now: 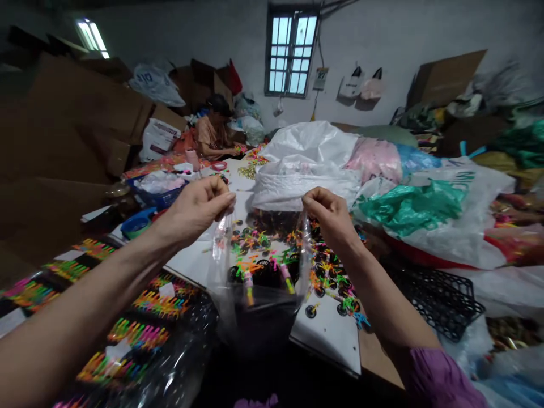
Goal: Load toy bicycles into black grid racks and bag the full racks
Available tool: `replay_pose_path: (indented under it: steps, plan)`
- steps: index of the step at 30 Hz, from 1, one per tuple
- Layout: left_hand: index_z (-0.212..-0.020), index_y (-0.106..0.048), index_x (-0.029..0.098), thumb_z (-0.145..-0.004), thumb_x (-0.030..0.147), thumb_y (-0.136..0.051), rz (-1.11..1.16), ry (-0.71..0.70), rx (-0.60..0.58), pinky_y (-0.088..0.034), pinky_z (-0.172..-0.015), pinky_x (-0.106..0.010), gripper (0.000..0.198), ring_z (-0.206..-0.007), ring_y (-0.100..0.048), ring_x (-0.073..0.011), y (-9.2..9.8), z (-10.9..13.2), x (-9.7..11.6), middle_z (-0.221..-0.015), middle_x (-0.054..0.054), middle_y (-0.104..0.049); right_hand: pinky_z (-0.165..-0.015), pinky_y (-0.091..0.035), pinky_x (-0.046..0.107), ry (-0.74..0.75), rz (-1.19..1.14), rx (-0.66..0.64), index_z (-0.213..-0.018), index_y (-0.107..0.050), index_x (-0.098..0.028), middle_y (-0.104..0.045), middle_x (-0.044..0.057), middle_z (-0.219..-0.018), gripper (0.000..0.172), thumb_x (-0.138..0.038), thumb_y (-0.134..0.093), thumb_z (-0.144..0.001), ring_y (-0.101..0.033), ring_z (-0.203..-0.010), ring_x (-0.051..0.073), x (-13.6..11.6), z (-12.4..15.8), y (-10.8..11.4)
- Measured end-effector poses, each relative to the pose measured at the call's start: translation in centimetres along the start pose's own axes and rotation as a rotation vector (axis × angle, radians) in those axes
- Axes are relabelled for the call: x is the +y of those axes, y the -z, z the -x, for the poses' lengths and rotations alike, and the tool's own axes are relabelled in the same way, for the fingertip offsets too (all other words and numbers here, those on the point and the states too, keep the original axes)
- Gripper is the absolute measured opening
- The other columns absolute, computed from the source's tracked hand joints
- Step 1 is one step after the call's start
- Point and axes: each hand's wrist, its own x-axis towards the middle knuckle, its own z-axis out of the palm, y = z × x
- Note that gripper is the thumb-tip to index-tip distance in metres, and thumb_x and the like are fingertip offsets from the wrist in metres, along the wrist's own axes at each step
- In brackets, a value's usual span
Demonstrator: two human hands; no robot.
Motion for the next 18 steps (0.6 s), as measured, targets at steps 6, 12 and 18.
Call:
replay_pose_path:
  steps: [6, 12, 18]
  plan:
    - [-0.069, -0.044, 0.017, -0.082, 0.025, -0.053, 0.171, -0.209, 0.016, -0.034, -0.055, -0.021, 0.017, -0.055, -0.044, -0.0059, -1.5, -2.1, 0.3, -0.061, 0.006, -0.050, -0.054, -0.033, 0.020, 0.110, 0.024, 0.065, -0.067, -0.048, -0.018, -0.040, -0.006, -0.058, 0.017, -0.027, -0.053, -0.081, -0.039, -0.055, 0.005, -1.1, -0.4, 1.7]
    - [-0.070, -0.049, 0.019, -0.082, 0.036, -0.050, -0.140, -0.029, -0.232, -0.037, -0.054, -0.022, 0.022, -0.060, -0.045, -0.0099, -1.1, 4.8, -4.2, -0.065, 0.004, -0.050, -0.055, -0.035, 0.021, -0.133, 0.088, -0.288, -0.067, -0.050, -0.017, -0.049, -0.003, -0.062, 0.018, -0.027, -0.053, -0.081, -0.044, -0.059, 0.008, 2.0, 8.6, 1.2]
    - [-0.067, -0.049, 0.020, -0.081, 0.046, -0.045, -0.293, 0.515, -0.318, -0.041, -0.055, -0.024, 0.030, -0.060, -0.047, -0.0137, -2.4, 19.2, -14.6, -0.063, 0.001, -0.051, -0.056, -0.034, 0.022, -0.443, 0.242, -0.344, -0.073, -0.052, -0.017, -0.051, -0.002, -0.066, 0.013, -0.026, -0.049, -0.082, -0.046, -0.060, 0.009, 7.8, 19.8, -2.9]
